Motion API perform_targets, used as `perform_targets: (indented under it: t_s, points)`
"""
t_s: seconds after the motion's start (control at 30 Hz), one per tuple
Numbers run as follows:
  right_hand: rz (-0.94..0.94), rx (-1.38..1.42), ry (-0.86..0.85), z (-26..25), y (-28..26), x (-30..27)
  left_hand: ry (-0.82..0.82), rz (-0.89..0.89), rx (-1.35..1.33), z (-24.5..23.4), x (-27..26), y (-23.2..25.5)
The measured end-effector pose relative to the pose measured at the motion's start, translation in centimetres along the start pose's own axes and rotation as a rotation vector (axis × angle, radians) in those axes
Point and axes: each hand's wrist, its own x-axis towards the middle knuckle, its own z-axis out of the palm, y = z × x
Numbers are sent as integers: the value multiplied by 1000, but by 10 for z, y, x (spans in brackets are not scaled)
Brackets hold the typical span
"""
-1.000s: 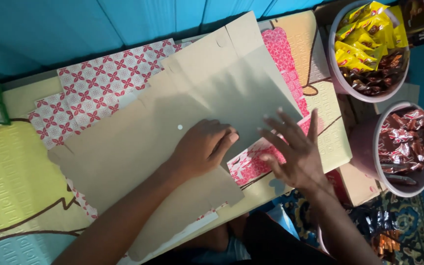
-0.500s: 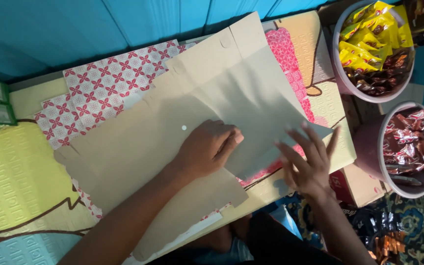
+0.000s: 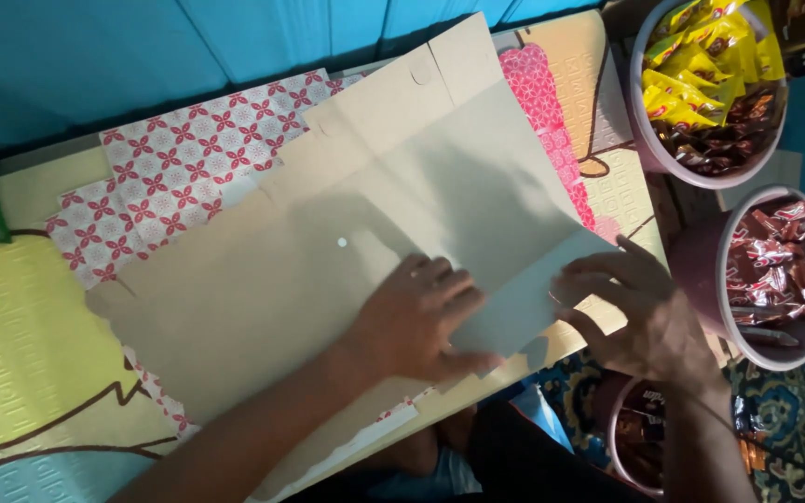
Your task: Folding and assembling a cardboard box from a flat template.
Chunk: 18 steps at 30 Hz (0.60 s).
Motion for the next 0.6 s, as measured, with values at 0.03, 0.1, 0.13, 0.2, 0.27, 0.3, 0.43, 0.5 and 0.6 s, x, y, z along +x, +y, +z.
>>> perform_targets:
  t_s: [0.03, 0.1, 0.13, 0.2, 0.27, 0.3, 0.43, 0.5, 0.6]
  points:
    - [13, 9, 7, 1, 5, -2, -4, 24, -18, 3, 0, 4]
    - [32, 17, -10, -1, 6, -2, -52, 33, -22, 10, -6, 6]
    - [49, 23, -24, -2, 7, -2, -99, 45, -24, 13, -8, 6]
    - [39, 4, -38, 2, 15, -3, -83, 65, -16, 17, -10, 4]
    - [33, -14, -53, 5, 20, -5, -71, 86, -11, 20, -12, 3]
    - [19, 25, -59, 5, 21, -6, -83, 107, 0, 20, -12, 3]
    - [7, 44, -52, 7, 17, -5, -133, 141, 21, 26, -17, -1]
    - [3, 63, -57, 10, 20, -6, -145, 152, 22, 26, -17, -2]
    - [-14, 79, -64, 11, 22, -6, -153, 182, 0, 26, -17, -2]
